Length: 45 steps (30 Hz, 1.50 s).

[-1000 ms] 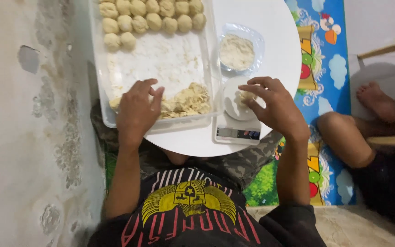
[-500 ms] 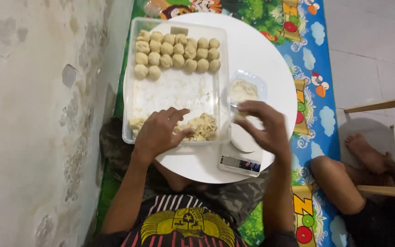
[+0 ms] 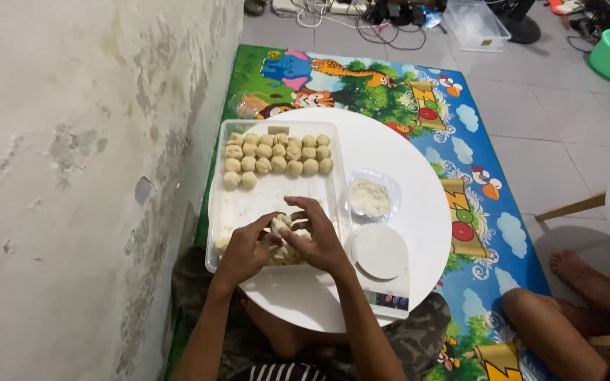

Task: The person is portioning dough, weighing it on a digital scale, and rolling it into small balls before placing them in a storage tray.

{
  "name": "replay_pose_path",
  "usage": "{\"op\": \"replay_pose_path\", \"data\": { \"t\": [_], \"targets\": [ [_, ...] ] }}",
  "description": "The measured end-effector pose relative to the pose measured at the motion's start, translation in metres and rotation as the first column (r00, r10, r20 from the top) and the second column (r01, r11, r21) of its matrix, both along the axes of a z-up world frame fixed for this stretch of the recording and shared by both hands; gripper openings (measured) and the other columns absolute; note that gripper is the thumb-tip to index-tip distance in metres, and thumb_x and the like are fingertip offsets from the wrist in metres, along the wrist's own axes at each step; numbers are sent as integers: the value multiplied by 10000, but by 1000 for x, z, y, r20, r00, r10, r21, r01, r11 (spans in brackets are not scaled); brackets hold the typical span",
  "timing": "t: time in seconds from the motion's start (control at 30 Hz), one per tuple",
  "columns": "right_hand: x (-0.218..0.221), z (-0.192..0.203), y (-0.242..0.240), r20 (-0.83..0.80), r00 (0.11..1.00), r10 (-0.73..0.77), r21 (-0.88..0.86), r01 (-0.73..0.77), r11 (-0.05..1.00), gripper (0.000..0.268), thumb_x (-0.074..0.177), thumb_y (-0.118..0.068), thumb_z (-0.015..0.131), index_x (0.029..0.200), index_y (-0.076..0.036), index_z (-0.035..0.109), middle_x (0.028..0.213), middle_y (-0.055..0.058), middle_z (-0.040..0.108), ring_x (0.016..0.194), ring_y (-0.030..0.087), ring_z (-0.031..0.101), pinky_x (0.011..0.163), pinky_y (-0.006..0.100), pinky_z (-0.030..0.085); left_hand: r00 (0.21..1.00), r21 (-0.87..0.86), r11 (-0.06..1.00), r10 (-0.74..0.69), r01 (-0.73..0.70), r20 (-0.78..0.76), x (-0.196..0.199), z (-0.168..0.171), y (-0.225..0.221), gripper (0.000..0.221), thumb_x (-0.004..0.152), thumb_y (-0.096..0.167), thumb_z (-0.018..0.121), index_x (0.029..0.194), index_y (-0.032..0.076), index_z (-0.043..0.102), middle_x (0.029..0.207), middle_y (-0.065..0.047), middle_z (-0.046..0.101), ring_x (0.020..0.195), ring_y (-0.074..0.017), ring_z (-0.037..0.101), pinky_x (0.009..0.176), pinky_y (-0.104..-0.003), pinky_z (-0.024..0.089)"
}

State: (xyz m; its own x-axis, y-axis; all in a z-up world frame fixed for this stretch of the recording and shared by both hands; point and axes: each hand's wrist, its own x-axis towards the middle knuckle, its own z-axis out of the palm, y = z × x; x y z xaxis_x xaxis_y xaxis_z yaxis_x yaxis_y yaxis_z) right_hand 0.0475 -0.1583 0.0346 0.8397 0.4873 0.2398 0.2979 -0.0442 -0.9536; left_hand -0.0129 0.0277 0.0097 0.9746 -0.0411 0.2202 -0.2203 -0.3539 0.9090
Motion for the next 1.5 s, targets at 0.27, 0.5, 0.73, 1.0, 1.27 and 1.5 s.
{"op": "replay_pose_path", "data": {
  "t": [0.27, 0.5, 0.73, 1.0, 1.27, 1.5],
  "targets": [
    [9, -47, -4, 77, 994, 77, -225, -58, 973, 392, 969, -368, 652, 1173, -38, 711, 932, 247, 712, 840, 355, 702, 735, 474, 558, 989, 33, 991, 124, -127, 80, 3, 5, -28, 307, 952, -43, 510, 1001, 127, 761, 724, -146, 707, 673, -338, 711, 672, -437, 572],
    [11, -57, -5, 103, 994, -34, -329, 66, 942, 465, 1034, -421, 447, 873, -74, 711, 733, 201, 687, 678, 317, 677, 641, 444, 527, 975, 102, 971, 219, -215, -28, 7, -9, -34, 282, 1062, 82, 462, 873, 89, 670, 619, -142, 638, 547, -298, 617, 588, -417, 516],
    [-14, -5, 3, 162, 985, -66, -464, 135, 876, 324, 980, -258, 440, 1104, -85, 685, 819, 288, 687, 800, 514, 682, 704, 582, 536, 931, -152, 983, 40, -102, -363, 1, 13, -32, 502, 1110, 486, 430, 1040, 75, 710, 863, -188, 728, 721, -257, 683, 725, -468, 564],
    [-7, -23, -1, 224, 973, 48, -332, 30, 943, 642, 849, -96, 722, 1470, -144, 565, 845, 157, 684, 746, 345, 668, 691, 469, 566, 905, -167, 970, 95, -178, -415, -8, 52, -38, 339, 1027, 337, 612, 1255, 96, 681, 953, -172, 738, 785, -233, 725, 689, -398, 637],
    [-7, -21, -3, 137, 991, 6, -169, 18, 985, 594, 900, -133, 742, 1472, -103, 580, 845, 114, 698, 635, 206, 583, 580, 351, 504, 917, -26, 922, 382, -387, -114, 2, 10, -42, 219, 1019, 83, 430, 1189, 43, 563, 925, -282, 634, 807, -433, 693, 653, -537, 562],
    [-8, -23, -5, 112, 994, 16, -172, 3, 985, 604, 866, -49, 731, 1453, -102, 597, 836, 108, 708, 637, 205, 597, 582, 353, 511, 886, 57, 885, 460, -463, 59, 7, -20, -42, 165, 890, 29, 481, 824, 98, 615, 721, -164, 668, 715, -376, 703, 632, -484, 579]
  ]
}}
